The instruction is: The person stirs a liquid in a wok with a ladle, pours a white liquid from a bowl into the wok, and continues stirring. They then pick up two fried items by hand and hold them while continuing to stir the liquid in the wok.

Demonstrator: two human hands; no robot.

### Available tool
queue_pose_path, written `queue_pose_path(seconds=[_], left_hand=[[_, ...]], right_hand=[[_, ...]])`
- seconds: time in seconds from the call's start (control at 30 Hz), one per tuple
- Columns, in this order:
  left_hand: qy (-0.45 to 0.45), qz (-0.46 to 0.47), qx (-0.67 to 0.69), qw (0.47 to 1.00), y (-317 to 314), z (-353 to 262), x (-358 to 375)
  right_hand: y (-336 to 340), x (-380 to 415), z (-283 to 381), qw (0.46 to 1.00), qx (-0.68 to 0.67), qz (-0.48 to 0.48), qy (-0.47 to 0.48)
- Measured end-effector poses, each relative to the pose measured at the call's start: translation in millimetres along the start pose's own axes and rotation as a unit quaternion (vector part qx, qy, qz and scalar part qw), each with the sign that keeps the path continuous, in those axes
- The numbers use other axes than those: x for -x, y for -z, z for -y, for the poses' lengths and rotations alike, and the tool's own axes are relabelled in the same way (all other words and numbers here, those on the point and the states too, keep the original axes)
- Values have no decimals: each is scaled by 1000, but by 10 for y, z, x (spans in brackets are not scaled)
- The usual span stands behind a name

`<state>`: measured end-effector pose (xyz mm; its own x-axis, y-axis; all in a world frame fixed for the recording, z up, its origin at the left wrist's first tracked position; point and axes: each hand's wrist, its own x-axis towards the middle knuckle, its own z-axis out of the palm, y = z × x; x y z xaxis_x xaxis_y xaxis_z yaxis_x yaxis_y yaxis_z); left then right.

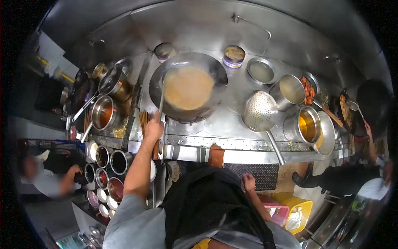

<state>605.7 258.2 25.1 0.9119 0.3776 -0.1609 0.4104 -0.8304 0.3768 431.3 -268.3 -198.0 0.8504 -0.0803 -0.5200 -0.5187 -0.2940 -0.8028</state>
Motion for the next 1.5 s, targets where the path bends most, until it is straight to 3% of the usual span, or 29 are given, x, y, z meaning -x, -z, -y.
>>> queue_pose_path(seconds=[0.03, 0.07, 0.1, 0.13, 0.17, 0.2, 0.27, 0.3, 0.37, 0.43, 0.5, 0.53, 0.63, 0.67, 0.77, 0.8, 0.87, 0.9, 0.93, 1.0, 1.03, 1.07, 1.13, 1.17, 1.27, 1.3, 1.37, 1.4, 1.5], left_hand=[[5, -2, 1, 1000, -18, -6, 65], [46, 53, 138, 988, -45, -31, 144], [85, 108, 271, 953, -70, -70, 220], [120, 161, 397, 896, -86, -125, 271], [150, 228, 520, 809, 12, -250, 331], [148, 229, 521, 809, 36, -307, 364], [248, 256, 723, 592, 85, -328, 397], [248, 295, 765, 517, -32, -178, 317], [252, 289, 772, 507, 33, -218, 368], [255, 282, 780, 498, 125, -260, 418], [231, 266, 746, 564, 258, -262, 475], [233, 267, 747, 563, 324, -244, 489], [188, 210, 655, 701, 434, -212, 456], [189, 211, 655, 701, 473, -196, 431], [116, 176, 581, 786, 565, -105, 320], [118, 180, 581, 785, 580, -79, 283], [83, 136, 513, 843, 674, -81, 232], [59, 121, 491, 860, 672, -38, 180], [60, 122, 493, 859, 709, -50, 145], [8, 80, 446, 891, 919, -135, 143], [4, 93, 459, 883, 1080, -203, 193], [7, 95, 459, 884, 1074, -153, 264], [92, 160, 649, 738, 1069, -21, 540], [97, 191, 630, 746, 824, 160, 551], [83, 174, 513, 837, 782, 173, 542], [82, 172, 515, 836, 738, 179, 500], [67, 101, 332, 935, 560, 269, 347], [67, 102, 331, 936, 471, 360, 237], [-37, 0, 103, 994, 446, 411, 176]], right_hand=[[-74, -96, 79, 1000, 25, 1, 13], [-191, -171, 238, 998, 25, 3, 52], [-331, -216, 426, 996, 23, 3, 90], [-453, -166, 774, 998, 3, 35, 56], [-555, -121, 1088, 997, -16, 65, 24], [-668, -160, 1175, 998, -16, 62, 26], [-891, -225, 1280, 993, 70, 65, 63], [-971, -250, 1332, 994, 69, 62, 62], [-1080, -265, 1426, 980, 46, 151, 121], [-1169, -202, 1531, 983, 94, 102, 121], [-1273, -163, 1614, 981, 142, 55, 118], [-1315, -157, 1647, 983, 161, 28, 85], [-1418, -161, 1778, 978, 203, -6, 38], [-1448, -168, 1825, 974, 225, -9, 24], [-1513, -281, 1782, 975, 223, 13, 8], [-1529, -364, 1685, 974, 225, 12, 3], [-1551, -663, 1308, 995, 53, 55, 68], [-1537, -738, 1219, 989, -104, 106, -11], [-1461, -664, 1344, 989, -102, 105, -13], [-1229, -234, 2085, 913, -349, 185, -105], [-1134, -172, 2179, 875, -405, 244, -98], [-1050, -107, 2200, 875, -405, 244, -102], [-903, -12, 2264, 794, -549, 240, -106], [-889, 53, 2363, 765, -584, 267, -59], [-873, 373, 2776, 716, -606, 342, -49], [-892, 450, 2855, 734, -597, 320, -59], [-890, 377, 2734, 709, -607, 355, -43], [-886, 359, 2644, 684, -620, 383, -34], [-886, 488, 2849, 679, -629, 375, -54]])
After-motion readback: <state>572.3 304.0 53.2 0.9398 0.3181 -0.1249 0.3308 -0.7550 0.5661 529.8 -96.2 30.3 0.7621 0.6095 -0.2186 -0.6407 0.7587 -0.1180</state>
